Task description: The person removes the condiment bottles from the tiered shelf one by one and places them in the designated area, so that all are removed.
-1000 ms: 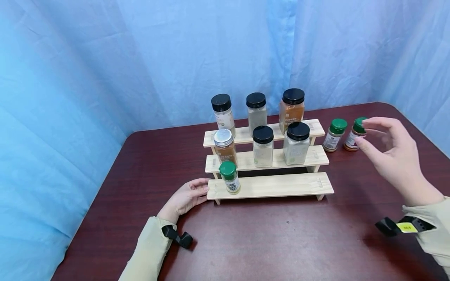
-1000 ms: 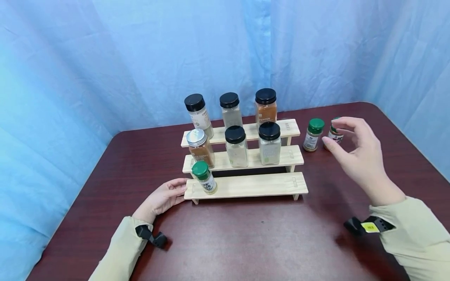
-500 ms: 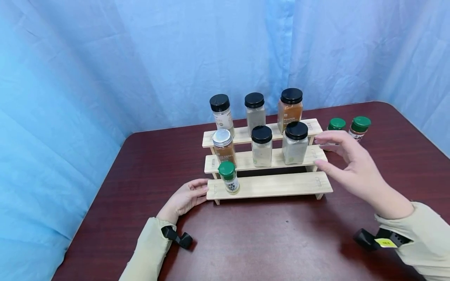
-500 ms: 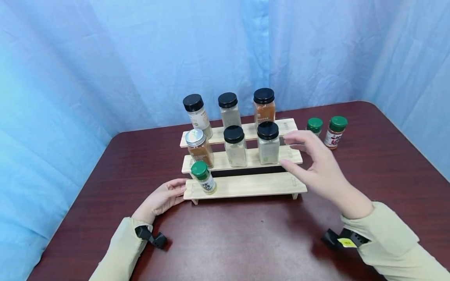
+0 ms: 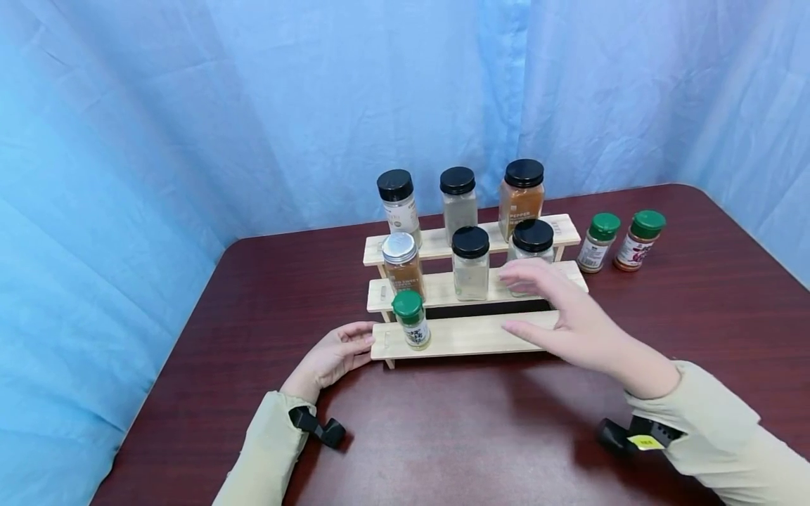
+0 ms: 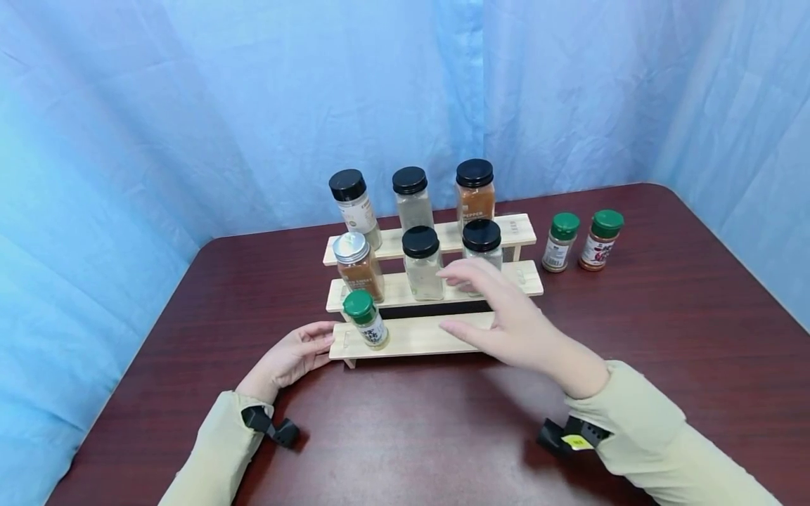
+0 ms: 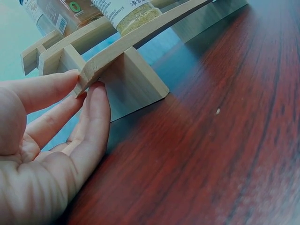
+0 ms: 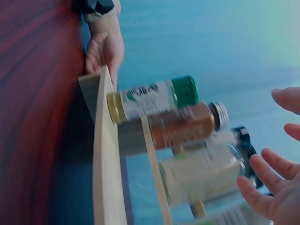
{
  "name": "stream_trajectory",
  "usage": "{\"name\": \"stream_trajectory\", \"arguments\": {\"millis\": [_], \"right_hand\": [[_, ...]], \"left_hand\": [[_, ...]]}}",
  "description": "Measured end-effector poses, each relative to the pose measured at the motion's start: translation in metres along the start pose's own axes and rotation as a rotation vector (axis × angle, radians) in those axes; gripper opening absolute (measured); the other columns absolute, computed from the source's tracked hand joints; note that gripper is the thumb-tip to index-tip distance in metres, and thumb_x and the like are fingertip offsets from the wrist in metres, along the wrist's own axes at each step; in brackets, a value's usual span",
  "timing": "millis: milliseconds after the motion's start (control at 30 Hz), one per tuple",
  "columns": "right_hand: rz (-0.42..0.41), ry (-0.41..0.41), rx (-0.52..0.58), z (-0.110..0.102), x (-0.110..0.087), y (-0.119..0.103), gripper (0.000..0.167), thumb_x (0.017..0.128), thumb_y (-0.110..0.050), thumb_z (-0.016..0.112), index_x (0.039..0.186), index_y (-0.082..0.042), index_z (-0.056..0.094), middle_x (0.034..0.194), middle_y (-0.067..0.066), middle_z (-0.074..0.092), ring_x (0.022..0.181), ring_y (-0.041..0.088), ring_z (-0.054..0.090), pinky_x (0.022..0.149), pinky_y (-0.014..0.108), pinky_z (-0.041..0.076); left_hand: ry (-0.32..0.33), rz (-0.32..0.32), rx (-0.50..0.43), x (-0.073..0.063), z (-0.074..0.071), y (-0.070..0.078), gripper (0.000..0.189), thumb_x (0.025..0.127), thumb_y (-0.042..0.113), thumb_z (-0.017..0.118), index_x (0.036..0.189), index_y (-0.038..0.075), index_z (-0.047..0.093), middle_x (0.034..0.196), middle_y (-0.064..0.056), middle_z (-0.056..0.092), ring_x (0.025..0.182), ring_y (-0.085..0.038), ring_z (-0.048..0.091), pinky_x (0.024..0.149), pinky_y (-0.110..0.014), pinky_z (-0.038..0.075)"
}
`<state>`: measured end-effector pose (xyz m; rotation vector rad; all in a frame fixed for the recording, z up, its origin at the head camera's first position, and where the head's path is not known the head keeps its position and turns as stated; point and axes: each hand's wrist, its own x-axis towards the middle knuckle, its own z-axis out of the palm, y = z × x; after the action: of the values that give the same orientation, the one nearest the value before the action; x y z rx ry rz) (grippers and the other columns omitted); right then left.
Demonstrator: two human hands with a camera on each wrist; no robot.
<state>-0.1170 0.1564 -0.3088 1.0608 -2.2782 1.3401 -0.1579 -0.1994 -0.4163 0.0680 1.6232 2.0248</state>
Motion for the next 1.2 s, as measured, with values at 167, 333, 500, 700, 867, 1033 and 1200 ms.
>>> {"name": "stream_trajectory", "arguments": {"millis": [167, 333, 500, 700, 867, 1033, 1200], "right_hand": [[-0.007, -0.078, 0.013, 0.017, 0.007, 0.002, 0.057, 0.073, 0.004, 0.075, 0.125, 0.001, 0.051, 0.122, 0.013, 0.053, 0.112, 0.010, 0.051, 0.098, 0.016, 0.041], [0.000, -0.119, 0.005, 0.032, 0.013, 0.002, 0.058, 0.075, -0.003, 0.077, 0.127, -0.003, 0.051, 0.125, 0.009, 0.053, 0.116, 0.011, 0.049, 0.098, 0.026, 0.045], [-0.012, -0.151, -0.005, 0.044, 0.019, 0.000, 0.059, 0.076, -0.007, 0.077, 0.128, -0.003, 0.051, 0.128, 0.010, 0.051, 0.117, 0.018, 0.049, 0.097, 0.037, 0.046], [0.022, -0.198, -0.043, 0.058, 0.024, -0.003, 0.060, 0.078, -0.018, 0.077, 0.132, -0.009, 0.050, 0.132, 0.008, 0.047, 0.123, 0.020, 0.044, 0.102, 0.042, 0.040], [0.057, -0.200, -0.011, 0.069, 0.028, 0.000, 0.061, 0.079, -0.018, 0.077, 0.133, -0.010, 0.050, 0.133, 0.009, 0.046, 0.125, 0.020, 0.043, 0.102, 0.042, 0.040], [0.082, -0.174, 0.048, 0.079, 0.031, 0.004, 0.060, 0.078, -0.013, 0.077, 0.132, -0.009, 0.051, 0.132, 0.009, 0.047, 0.122, 0.020, 0.046, 0.097, 0.042, 0.045], [0.107, -0.188, 0.080, 0.088, 0.030, 0.009, 0.061, 0.079, -0.012, 0.077, 0.133, -0.011, 0.049, 0.133, 0.008, 0.045, 0.122, 0.020, 0.044, 0.097, 0.042, 0.045]], "left_hand": [[-0.001, 0.002, 0.003, 0.000, 0.001, 0.000, 0.033, 0.096, -0.001, 0.049, 0.129, -0.001, 0.046, 0.099, 0.005, 0.064, 0.090, -0.007, 0.063, 0.081, -0.022, 0.052], [0.003, -0.001, 0.007, 0.001, 0.000, 0.001, 0.035, 0.095, 0.001, 0.050, 0.130, -0.003, 0.045, 0.100, 0.005, 0.065, 0.089, -0.007, 0.063, 0.081, -0.022, 0.052], [-0.003, -0.003, 0.002, 0.001, 0.000, 0.000, 0.031, 0.095, 0.000, 0.051, 0.126, 0.003, 0.049, 0.101, 0.005, 0.065, 0.090, -0.007, 0.063, 0.081, -0.023, 0.052], [-0.001, -0.004, 0.002, 0.001, 0.000, 0.001, 0.031, 0.095, 0.000, 0.051, 0.126, 0.004, 0.050, 0.101, 0.005, 0.065, 0.091, -0.007, 0.064, 0.081, -0.023, 0.052], [0.001, -0.007, 0.006, 0.000, 0.000, 0.002, 0.035, 0.096, 0.002, 0.051, 0.131, 0.000, 0.046, 0.102, 0.005, 0.064, 0.092, -0.007, 0.064, 0.082, -0.023, 0.052], [0.005, -0.011, 0.008, 0.001, 0.000, 0.001, 0.035, 0.096, 0.001, 0.050, 0.131, -0.001, 0.046, 0.102, 0.005, 0.065, 0.092, -0.007, 0.064, 0.082, -0.023, 0.052], [0.001, -0.010, 0.007, 0.001, -0.001, 0.000, 0.035, 0.096, 0.002, 0.051, 0.130, 0.000, 0.046, 0.102, 0.005, 0.065, 0.092, -0.007, 0.064, 0.082, -0.023, 0.052]]}}
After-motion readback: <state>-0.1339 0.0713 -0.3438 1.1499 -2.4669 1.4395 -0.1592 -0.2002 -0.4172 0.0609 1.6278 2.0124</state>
